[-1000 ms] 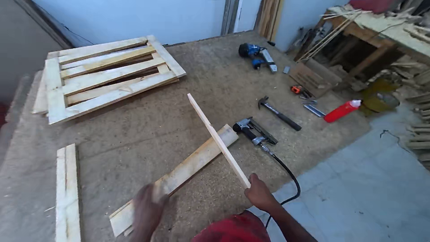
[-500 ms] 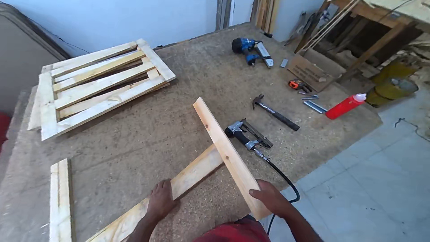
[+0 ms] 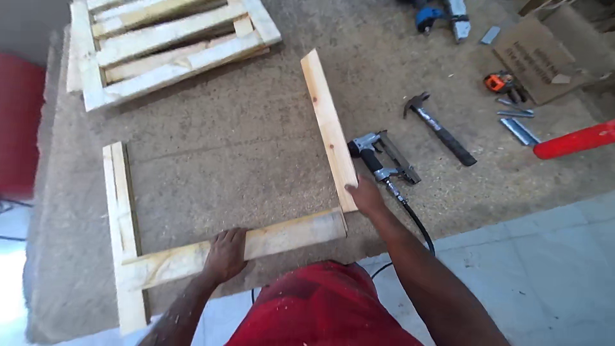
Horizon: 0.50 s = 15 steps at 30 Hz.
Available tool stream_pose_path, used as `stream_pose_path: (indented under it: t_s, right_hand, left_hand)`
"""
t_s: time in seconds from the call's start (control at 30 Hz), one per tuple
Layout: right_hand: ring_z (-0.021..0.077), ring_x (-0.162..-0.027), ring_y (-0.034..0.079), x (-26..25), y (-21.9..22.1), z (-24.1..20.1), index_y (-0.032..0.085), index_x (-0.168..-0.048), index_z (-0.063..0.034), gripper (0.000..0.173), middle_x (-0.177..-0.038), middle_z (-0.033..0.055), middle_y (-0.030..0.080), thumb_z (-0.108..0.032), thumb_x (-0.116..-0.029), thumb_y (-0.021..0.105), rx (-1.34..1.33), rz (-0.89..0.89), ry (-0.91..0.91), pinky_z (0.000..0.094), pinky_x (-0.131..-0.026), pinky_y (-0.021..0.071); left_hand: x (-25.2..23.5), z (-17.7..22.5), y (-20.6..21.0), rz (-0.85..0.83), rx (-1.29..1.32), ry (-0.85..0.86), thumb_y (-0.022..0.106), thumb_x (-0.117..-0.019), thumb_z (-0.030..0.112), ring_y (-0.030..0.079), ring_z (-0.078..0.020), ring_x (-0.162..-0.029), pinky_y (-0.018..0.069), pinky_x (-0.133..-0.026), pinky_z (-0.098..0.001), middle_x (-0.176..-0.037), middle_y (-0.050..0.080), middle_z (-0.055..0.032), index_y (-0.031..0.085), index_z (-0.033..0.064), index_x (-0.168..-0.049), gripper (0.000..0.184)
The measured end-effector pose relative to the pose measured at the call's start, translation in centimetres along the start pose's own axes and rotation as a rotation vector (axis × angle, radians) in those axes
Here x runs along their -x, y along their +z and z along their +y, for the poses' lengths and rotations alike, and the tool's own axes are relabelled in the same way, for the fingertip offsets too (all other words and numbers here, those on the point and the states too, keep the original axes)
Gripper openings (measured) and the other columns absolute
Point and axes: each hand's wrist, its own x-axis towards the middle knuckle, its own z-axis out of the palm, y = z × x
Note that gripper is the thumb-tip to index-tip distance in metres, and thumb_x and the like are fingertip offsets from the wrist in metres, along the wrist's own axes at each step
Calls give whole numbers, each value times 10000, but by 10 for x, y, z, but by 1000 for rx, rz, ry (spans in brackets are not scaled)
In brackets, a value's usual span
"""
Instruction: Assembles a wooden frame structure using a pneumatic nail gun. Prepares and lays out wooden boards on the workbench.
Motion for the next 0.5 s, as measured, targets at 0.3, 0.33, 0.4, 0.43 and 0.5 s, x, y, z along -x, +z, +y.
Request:
stream_pose_path:
  t_s: [0.3, 0.33, 0.4, 0.43, 0.5]
  right_hand:
    - [362, -1136, 641, 82, 0, 17, 646, -1322, -42, 398, -1311, 208, 604, -284, -1005, 642, 88, 64, -63, 566, -948, 557]
    - [360, -1083, 645, 96, 10, 23, 643, -1310, -38, 385, -1329, 216, 571, -254, -993, 666, 57, 73, -65, 556, -891, 573]
    - [338, -1025, 665, 114, 27, 31, 627, -1328, -44, 410, -1324, 215, 571, -256, -982, 690, -31, 153, -32, 531, -854, 591]
    - [331, -1027, 671, 119, 33, 34, 620, -1343, -49, 425, -1317, 211, 582, -266, -984, 686, -63, 191, -4, 526, -861, 594]
    - [346, -1096, 652, 120, 38, 37, 615, -1352, -48, 426, -1333, 220, 577, -258, -986, 671, -72, 257, 44, 533, -907, 577]
  left_hand:
    - [-7, -8, 24, 125, 21, 37, 922, -599, 451, 565, -320, -1277, 458, -1051, -563, -1374, 613, -86, 575, 158, -1407, 927]
    - [-5, -8, 24, 145, 22, 50, 924, -589, 456, 573, -323, -1269, 460, -1048, -563, -1366, 620, -87, 582, 150, -1396, 929]
    - [1, -7, 27, 155, 18, 65, 914, -583, 483, 582, -325, -1258, 468, -1039, -560, -1362, 624, -93, 583, 131, -1396, 945]
    - [4, -6, 28, 141, 16, 61, 906, -589, 496, 581, -322, -1259, 466, -1042, -554, -1365, 622, -92, 581, 131, -1399, 947]
    - [5, -3, 28, 92, 6, 49, 886, -596, 526, 568, -323, -1280, 456, -1059, -546, -1381, 613, -94, 572, 137, -1411, 956]
